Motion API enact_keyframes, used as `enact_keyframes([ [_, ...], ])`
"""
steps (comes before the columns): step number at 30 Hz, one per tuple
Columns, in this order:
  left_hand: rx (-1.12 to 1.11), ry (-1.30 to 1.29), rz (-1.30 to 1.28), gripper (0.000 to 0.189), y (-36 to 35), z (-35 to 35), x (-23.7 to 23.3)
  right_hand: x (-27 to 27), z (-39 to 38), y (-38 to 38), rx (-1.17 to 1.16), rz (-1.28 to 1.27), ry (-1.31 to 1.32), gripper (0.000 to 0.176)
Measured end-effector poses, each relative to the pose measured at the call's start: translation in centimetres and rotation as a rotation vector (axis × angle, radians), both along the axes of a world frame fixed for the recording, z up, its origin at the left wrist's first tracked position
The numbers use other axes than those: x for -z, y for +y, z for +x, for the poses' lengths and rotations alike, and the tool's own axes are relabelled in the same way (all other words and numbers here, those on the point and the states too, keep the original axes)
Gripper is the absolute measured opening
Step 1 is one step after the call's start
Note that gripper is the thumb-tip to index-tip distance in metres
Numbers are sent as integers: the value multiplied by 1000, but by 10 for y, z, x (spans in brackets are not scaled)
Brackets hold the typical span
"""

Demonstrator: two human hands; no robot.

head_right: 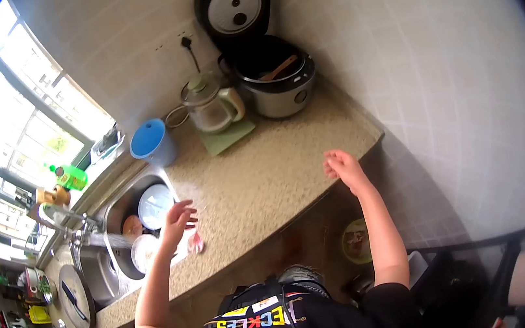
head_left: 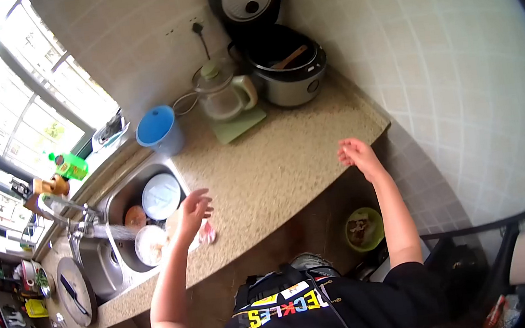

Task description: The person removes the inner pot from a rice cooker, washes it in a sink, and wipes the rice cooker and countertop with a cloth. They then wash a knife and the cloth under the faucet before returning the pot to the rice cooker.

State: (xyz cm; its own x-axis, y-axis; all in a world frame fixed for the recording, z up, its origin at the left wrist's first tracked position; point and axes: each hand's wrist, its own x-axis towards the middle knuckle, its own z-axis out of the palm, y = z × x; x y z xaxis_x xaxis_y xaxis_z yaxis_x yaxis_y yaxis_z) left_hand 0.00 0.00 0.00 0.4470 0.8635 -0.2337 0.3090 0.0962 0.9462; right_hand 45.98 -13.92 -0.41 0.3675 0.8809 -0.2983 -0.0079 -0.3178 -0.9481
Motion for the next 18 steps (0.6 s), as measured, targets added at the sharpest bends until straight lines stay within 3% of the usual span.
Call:
enact_keyframes([
  [2, 33, 31, 82, 33, 2, 7, -15, -14, -4, 4, 12, 126, -83, 21],
  [3, 64, 55, 119, 32, 79, 101, -38, -32, 85, 83, 20, 114, -75, 21],
  [6, 129, 106, 216, 31, 136, 171, -71, -52, 139, 144, 34, 208, -75, 20],
  [14, 225, 211, 221, 27, 226, 288, -100, -60, 203, 266, 176, 275, -147, 19],
  [17, 205, 353, 279, 27, 253, 319, -111, -59, 213, 302, 112, 215, -297, 21],
  [18, 233, 431, 396, 27, 262, 328, -113, -61, 214, 315, 85, 227, -564, 24],
])
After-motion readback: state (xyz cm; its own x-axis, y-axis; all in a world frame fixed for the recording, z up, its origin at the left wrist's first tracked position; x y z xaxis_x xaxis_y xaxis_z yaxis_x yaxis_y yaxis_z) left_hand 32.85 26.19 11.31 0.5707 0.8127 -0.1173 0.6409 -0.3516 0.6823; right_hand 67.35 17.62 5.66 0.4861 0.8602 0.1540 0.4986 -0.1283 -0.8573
